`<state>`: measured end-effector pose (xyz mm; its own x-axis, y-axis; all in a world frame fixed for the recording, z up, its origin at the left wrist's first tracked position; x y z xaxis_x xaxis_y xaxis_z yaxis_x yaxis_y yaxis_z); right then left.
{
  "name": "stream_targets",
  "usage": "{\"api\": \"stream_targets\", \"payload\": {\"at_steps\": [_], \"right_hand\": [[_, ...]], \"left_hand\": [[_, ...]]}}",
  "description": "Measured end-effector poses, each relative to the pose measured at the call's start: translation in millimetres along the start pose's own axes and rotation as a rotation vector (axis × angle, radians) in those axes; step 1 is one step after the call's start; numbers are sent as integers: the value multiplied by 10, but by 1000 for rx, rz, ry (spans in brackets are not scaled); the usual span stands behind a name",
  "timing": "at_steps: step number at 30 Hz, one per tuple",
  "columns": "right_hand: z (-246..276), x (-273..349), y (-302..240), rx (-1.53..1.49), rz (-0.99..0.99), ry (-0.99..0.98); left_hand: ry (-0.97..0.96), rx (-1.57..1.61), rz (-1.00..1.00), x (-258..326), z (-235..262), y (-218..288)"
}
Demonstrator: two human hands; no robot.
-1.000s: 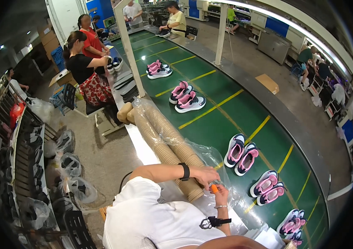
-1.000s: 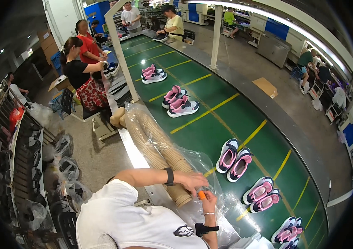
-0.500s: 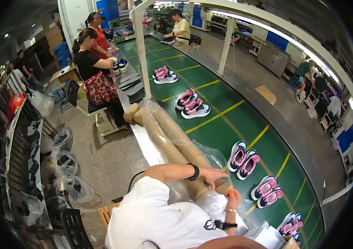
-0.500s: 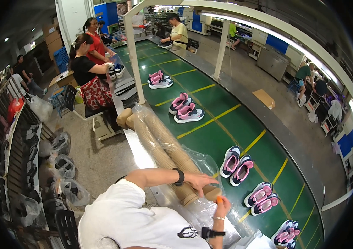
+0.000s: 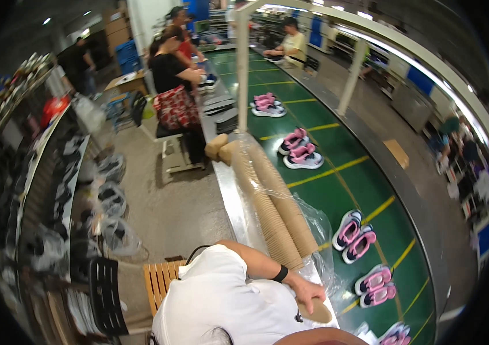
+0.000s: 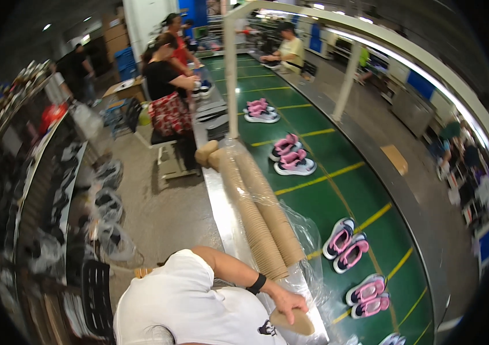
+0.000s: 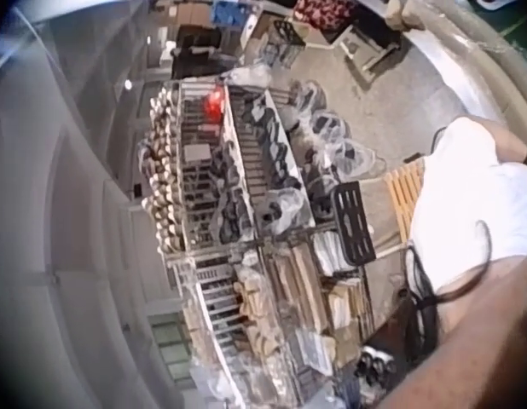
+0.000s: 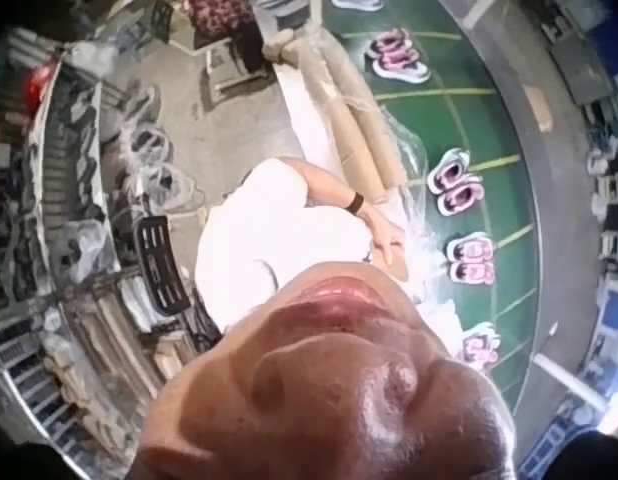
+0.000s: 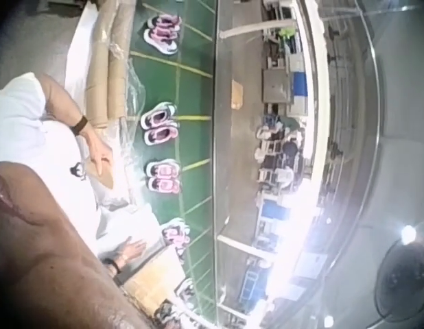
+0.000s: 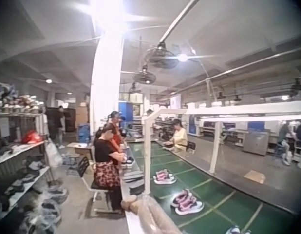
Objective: Stuffing the inside of shoes with protective paper and cardboard inserts to maintain shape.
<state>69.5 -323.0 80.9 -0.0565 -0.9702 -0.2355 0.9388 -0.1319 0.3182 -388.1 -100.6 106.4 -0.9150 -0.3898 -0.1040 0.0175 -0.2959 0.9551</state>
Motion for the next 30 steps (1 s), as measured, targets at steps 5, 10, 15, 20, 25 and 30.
{"api": "stream_targets", "payload": {"at_steps": [5,10,15,20,25,30], "right_hand": [[-464,-479,1,-536,39,117],[-616,-1324,-699,-1383,-11,45],[-457,-2110,-1712,-2222,-121,-76],[627,-2842,-2751,-3038,132,-526],[1723,-3139,-3885,-2395,131,-109],[2674,-3121,-4097,-1704,692,241]], "left_hand": [[23,119,98,315,-14,280],[195,225,170,497,33,155],[672,91,149,458,344,-6],[1119,-270,86,407,1026,209],[1056,-244,-71,464,1127,813],[902,230,-261,570,1171,931]]}}
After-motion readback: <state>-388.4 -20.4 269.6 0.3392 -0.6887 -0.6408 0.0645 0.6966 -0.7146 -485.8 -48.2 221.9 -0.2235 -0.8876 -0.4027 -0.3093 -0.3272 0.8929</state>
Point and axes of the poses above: each hand's wrist, its own x-axis away from the middle knuckle, its own z-axis out of the back of the hand, y = z × x, the point moved 2 cm from there along -x, towards the middle knuckle, and after that the axes turned 9 degrees about -x, right-handed, at the moved point
